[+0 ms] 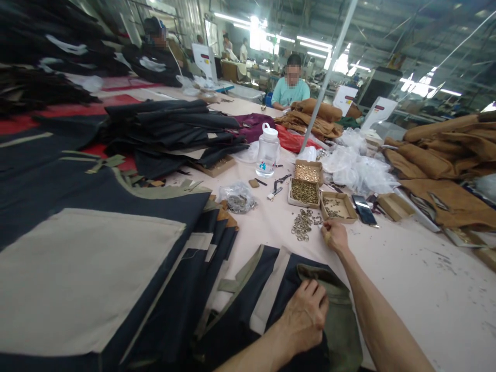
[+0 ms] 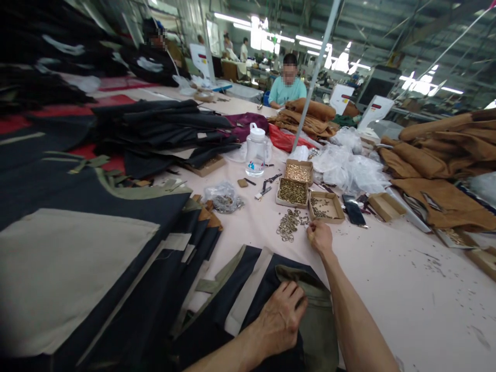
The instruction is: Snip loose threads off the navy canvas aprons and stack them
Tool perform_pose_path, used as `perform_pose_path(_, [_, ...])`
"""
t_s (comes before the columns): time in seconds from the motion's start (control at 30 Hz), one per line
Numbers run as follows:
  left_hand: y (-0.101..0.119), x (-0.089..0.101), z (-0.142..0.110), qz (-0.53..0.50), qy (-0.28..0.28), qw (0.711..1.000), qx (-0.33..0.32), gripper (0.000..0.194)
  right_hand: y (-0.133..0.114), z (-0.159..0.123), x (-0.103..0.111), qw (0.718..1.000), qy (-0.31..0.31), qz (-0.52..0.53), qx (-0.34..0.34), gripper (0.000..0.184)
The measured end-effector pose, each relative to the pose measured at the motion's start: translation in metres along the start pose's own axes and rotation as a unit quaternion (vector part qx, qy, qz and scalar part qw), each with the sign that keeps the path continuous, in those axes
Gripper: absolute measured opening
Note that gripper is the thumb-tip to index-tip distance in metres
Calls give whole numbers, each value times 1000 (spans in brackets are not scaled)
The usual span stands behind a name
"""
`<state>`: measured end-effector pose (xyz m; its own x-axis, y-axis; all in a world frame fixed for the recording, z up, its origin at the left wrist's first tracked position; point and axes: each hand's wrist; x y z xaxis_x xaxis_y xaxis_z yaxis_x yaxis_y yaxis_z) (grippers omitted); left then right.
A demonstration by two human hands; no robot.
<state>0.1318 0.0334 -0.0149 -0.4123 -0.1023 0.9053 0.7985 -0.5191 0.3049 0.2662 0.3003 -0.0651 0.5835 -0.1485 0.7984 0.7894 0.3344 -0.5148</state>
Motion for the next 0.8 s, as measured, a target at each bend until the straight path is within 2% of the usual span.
perform_pose_path(0.1, [-1, 0, 0, -1, 7, 1000, -3, 31, -3, 8, -2, 999, -6, -35, -14, 18])
perform_pose_path(0.27, [0, -5, -2, 4, 21, 1000, -5, 27, -7, 23, -2, 995, -69, -47, -57, 11])
perform_pose_path(0.37, [1, -8, -3, 8, 29, 999, -13, 24, -10, 28, 0, 993, -85, -46, -70, 10])
perform_pose_path(0.6, [6, -10, -6, 20, 30, 999, -21, 13, -29, 21, 11, 993, -96, -50, -52, 13])
perform_pose_path(0.8, [13, -9, -12, 11, 22, 1000, -1, 22, -57, 12, 29, 993, -94, -69, -30, 11])
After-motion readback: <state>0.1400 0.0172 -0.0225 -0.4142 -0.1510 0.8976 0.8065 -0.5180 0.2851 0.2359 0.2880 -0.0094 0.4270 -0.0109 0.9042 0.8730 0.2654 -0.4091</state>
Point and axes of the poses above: each hand's wrist, its own z-axis towards the middle knuckle, its own x-axis out of the back of the hand, y = z × x, and after that the axes turned 7 degrees about y, right-handed
